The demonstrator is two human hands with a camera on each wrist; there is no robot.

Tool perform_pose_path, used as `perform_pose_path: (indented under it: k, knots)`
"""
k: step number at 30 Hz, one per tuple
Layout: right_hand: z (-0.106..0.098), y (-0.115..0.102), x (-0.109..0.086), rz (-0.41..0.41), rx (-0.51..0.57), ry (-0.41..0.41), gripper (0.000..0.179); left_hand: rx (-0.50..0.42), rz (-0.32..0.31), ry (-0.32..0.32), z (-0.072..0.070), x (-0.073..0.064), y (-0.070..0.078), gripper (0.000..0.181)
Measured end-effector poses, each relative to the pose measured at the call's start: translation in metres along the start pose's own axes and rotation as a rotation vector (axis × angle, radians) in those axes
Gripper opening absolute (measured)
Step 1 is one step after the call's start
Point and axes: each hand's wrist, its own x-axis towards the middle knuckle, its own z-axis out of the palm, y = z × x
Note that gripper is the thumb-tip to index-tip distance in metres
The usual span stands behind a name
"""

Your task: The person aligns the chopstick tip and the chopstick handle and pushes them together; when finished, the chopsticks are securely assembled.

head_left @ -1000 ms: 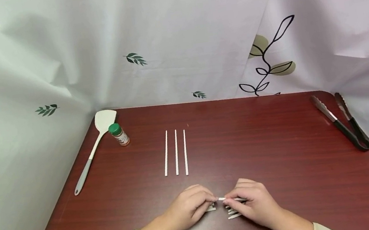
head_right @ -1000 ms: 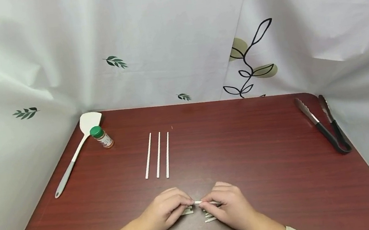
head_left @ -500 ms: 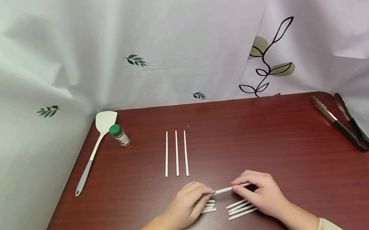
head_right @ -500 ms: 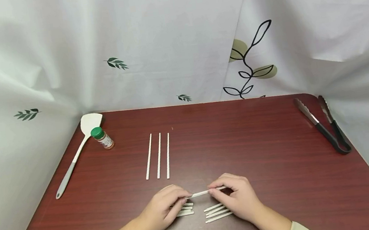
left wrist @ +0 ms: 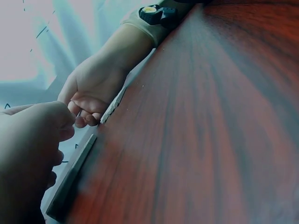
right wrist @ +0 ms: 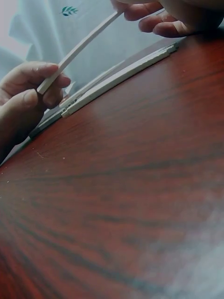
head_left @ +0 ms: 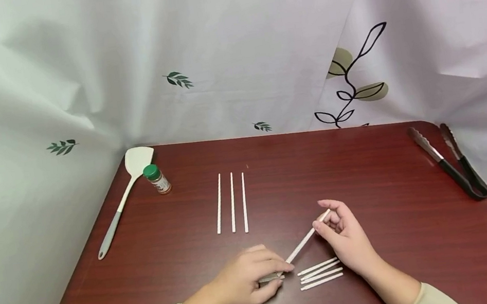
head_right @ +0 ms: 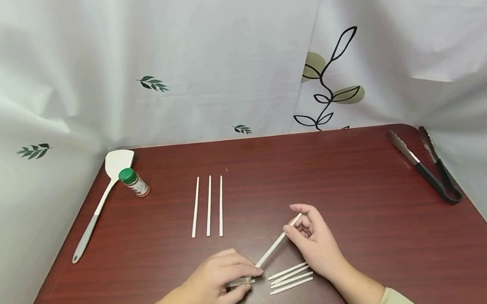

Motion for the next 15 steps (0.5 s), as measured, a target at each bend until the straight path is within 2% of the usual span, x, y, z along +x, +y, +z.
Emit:
perform_pose_path:
  k: [7,15]
  knots:
    - [0.001,0.000,0.001,0.044,0.020,0.024,0.053,-0.015,0.010,-0.012,0.003,0.001,0.000,0.036]
    - [0.002,-0.003,0.016,0.039,-0.074,-0.023,0.042,-0.032,0.064,-0.016,0.003,0.000,-0.003,0.037]
